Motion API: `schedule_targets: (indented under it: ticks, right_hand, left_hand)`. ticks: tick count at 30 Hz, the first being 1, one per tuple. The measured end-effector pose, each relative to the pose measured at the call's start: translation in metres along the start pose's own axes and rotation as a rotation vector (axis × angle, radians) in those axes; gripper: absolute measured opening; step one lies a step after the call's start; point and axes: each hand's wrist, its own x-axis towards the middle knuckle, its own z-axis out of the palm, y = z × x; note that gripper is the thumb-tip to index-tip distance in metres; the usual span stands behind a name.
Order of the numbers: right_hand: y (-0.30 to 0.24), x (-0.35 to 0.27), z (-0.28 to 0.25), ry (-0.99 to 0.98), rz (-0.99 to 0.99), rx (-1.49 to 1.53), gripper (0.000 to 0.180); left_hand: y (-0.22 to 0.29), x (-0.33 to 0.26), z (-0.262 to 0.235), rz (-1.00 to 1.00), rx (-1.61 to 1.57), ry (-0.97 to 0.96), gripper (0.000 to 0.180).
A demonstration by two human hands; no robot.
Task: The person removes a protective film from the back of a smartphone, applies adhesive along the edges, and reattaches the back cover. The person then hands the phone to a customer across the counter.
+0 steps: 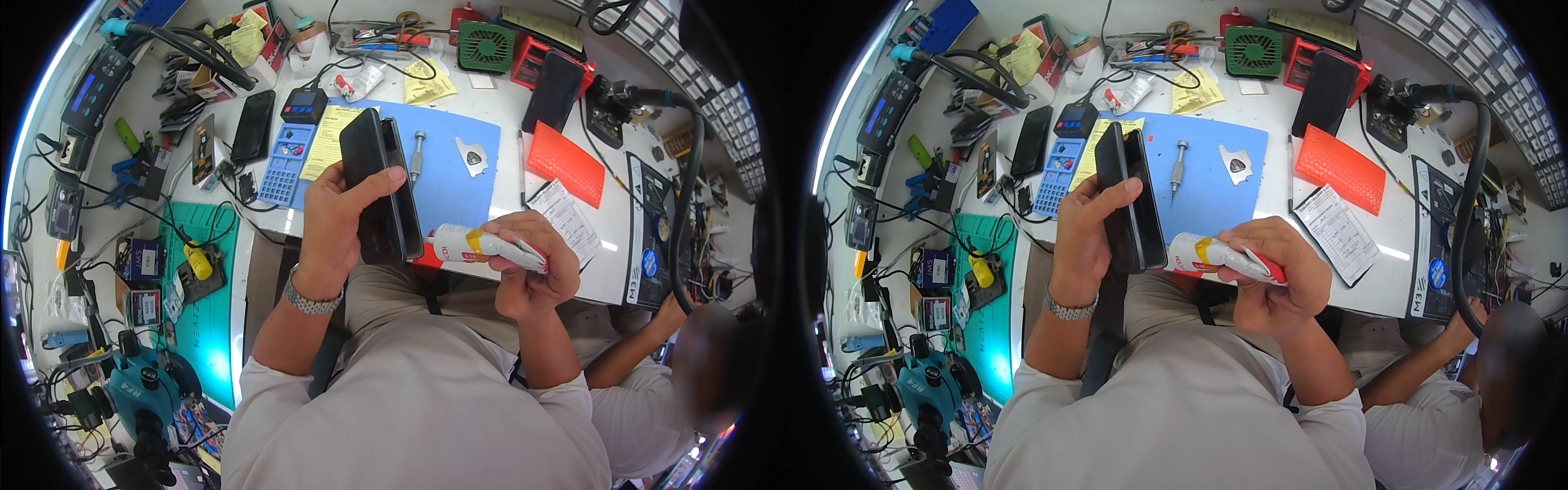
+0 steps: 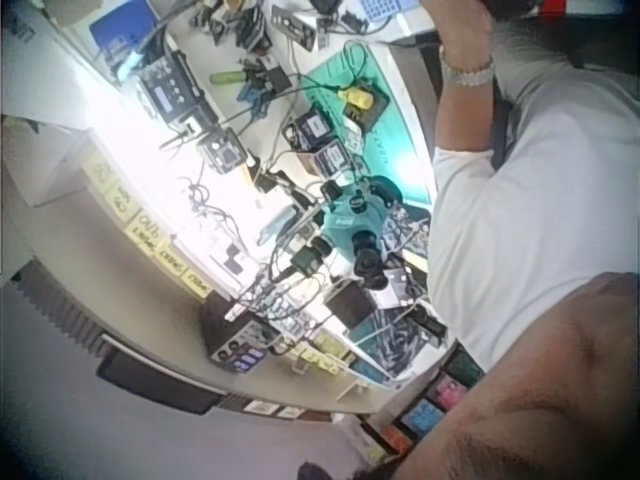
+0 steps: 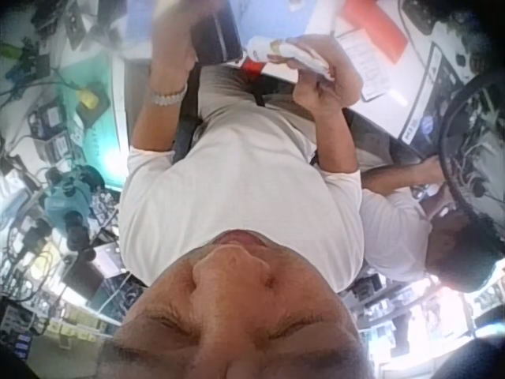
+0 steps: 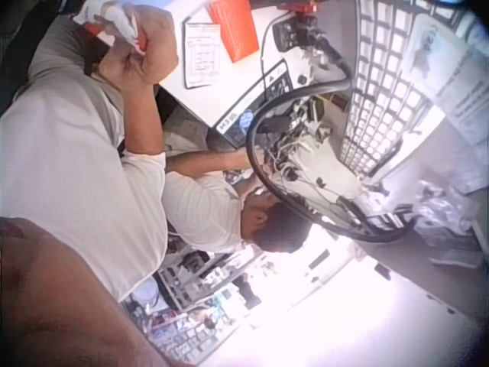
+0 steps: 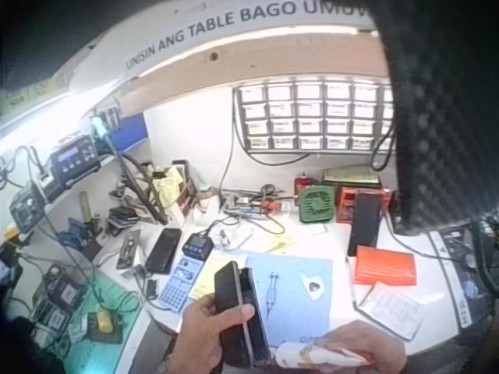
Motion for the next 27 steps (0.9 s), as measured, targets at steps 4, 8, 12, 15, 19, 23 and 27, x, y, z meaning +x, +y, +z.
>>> schedule_targets:
  ticks: [4, 8, 12, 15, 19, 23, 27]
  right_hand:
    - [0.006, 0.001, -0.002, 0.016, 0.0, -0.011, 0.021]
    - [0.013, 0.005, -0.002, 0.089, 0.028, 0.011, 0.024]
    - [0.031, 0.01, 0.003, 0.212, 0.038, -0.031, 0.029]
    - [0.057, 0.006, 0.0, 0.072, 0.054, -0.313, 0.052]
    - [0.069, -0.004, 0.001, -0.1, 0.15, -0.524, 0.065]
    - [0.054, -0.011, -0.002, -0.359, 0.35, -0.652, 0.072]
    - [0.018, 0.01, -0.008, -0.414, 0.492, -0.262, 0.103]
  left_hand:
    - [-0.003, -0.009, 0.003, -0.014, 0.048, -0.05, 0.054]
    - [-0.004, -0.017, 0.005, -0.038, 0.044, -0.082, 0.068]
    - [-0.005, -0.025, 0.005, 0.013, 0.095, -0.127, 0.073]
    - [-0.007, -0.025, -0.002, 0.07, 0.144, -0.158, 0.077]
    - [-0.007, -0.025, -0.012, 0.13, 0.245, -0.197, 0.079]
    - [-0.014, -0.02, -0.025, 0.191, 0.289, -0.292, 0.102]
    - [-0.013, -0.025, -0.024, 0.284, 0.3, -0.458, 0.148]
